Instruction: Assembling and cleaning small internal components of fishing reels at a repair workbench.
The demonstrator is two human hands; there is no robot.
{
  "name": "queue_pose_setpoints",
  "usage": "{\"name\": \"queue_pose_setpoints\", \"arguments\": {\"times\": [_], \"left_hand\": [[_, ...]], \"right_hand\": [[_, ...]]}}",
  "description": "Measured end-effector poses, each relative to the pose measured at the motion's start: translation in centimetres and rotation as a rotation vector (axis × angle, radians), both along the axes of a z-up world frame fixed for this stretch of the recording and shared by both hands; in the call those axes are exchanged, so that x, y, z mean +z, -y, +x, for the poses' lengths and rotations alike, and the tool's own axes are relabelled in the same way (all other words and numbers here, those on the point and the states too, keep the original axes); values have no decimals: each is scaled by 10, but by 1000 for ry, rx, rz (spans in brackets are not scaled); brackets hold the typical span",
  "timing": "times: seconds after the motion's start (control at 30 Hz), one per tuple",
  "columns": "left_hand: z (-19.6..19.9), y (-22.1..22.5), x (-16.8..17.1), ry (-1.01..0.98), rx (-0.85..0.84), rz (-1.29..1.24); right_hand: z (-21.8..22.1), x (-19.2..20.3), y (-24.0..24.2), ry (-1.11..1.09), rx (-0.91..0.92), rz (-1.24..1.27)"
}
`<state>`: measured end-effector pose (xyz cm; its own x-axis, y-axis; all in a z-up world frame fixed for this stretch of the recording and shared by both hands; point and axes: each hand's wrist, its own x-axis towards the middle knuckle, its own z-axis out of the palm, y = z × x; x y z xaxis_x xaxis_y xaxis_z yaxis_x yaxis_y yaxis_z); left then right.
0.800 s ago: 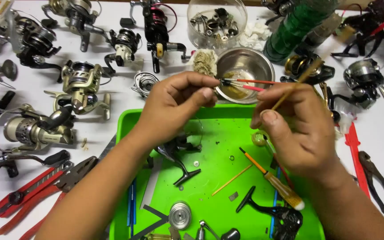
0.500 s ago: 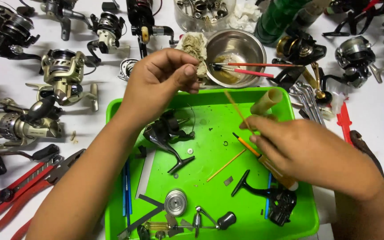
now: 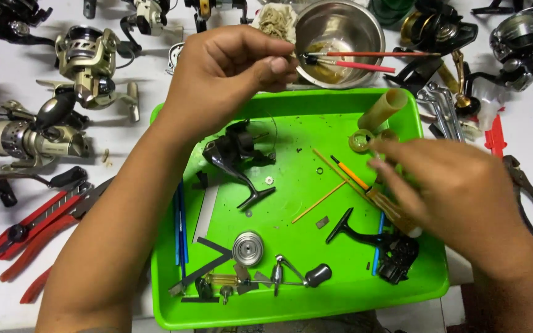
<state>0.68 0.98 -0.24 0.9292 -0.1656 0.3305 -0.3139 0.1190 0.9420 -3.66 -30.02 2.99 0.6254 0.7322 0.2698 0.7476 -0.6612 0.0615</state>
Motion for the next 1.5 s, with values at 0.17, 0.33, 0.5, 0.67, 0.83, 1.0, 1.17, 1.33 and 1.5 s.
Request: {"name": "queue_pose_setpoints", "arguments": {"times": [0.17,0.33,0.5,0.67,0.83,1.0,1.17,1.33,1.5], "left_hand": [[-29,19,25,-21,-146,42],[-59,17,42,-71,-224,-46],[-71,11,33,-144,-172,-29],[-74,9,19,-80,-88,100],[-70,2,-2,-3,41,187],[-73,2,-8,71,199,95],[-75,2,-6,207,247,153],[-73,-1,-4,326,276,257],[-74,-3,-9,280,293,227]], "right_hand": [[2,32,-36,-58,187,358],[5,38,-67,-145,293,427],[7,37,-77,-242,401,506],[3,33,-71,-262,310,561],[6,23,-65,-330,232,538],[20,-15,-66,-514,263,196],[34,-46,-75,-552,258,29],[42,-51,-86,-631,197,-123],[53,-44,-72,-578,203,-35]]}}
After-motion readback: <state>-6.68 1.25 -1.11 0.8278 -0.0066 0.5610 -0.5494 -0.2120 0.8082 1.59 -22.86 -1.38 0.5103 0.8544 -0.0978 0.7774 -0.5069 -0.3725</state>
